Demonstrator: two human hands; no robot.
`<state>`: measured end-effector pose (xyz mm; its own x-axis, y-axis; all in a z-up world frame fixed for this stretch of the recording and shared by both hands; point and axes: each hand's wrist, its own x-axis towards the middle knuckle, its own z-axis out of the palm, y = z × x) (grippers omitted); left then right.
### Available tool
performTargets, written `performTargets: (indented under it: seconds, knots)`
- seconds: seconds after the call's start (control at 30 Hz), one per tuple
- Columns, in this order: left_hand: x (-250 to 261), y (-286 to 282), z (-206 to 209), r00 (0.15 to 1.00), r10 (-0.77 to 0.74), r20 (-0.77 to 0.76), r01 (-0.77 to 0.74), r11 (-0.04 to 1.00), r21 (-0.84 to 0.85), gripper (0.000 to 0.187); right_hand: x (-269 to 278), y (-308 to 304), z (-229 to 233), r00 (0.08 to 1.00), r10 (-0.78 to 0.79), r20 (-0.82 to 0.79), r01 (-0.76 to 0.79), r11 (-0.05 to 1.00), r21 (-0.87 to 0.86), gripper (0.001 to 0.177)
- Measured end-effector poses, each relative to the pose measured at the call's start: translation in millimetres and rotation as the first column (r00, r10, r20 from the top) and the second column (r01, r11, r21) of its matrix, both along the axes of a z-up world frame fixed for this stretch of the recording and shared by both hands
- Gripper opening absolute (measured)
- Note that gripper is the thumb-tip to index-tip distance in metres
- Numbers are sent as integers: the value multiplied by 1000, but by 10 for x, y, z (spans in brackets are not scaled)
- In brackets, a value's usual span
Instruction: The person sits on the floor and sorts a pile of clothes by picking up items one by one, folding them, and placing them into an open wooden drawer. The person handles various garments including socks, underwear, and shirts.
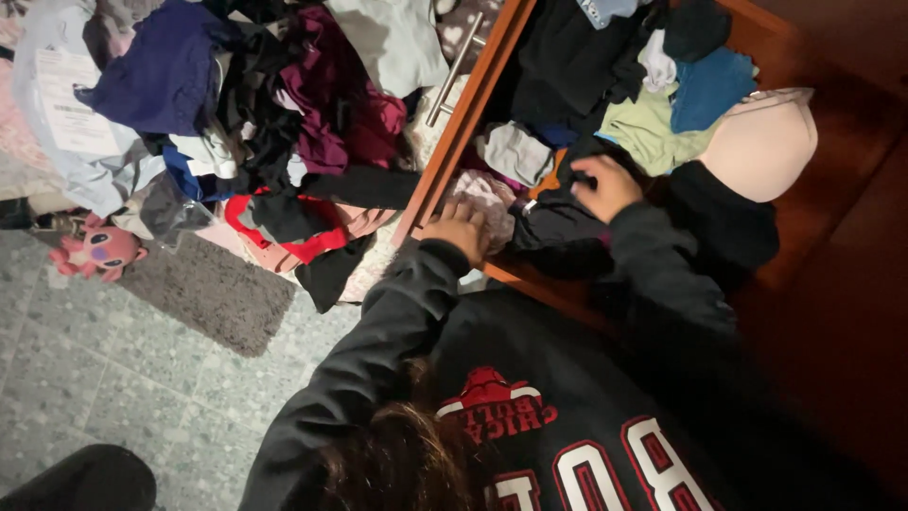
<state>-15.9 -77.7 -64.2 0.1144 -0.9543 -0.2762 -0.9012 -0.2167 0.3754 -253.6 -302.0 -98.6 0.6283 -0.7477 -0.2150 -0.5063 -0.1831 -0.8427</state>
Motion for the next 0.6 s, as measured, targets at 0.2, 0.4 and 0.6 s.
performTargets:
  seconds: [0.2,0.4,0.6]
  knots:
    - [7,-5,-15,999,11,35,-8,995,-97,42,33,570,139,886,403,-228,-444,878,-176,63]
    - [28,35,-63,998,2,55,7,987,-163,45,-110,710,-190,549,464,-695,-645,765,1,57]
    - [17,1,228,999,-25,-21,21,988,-152,48,-647,193,-60,900,401,-169,-348,897,275,46]
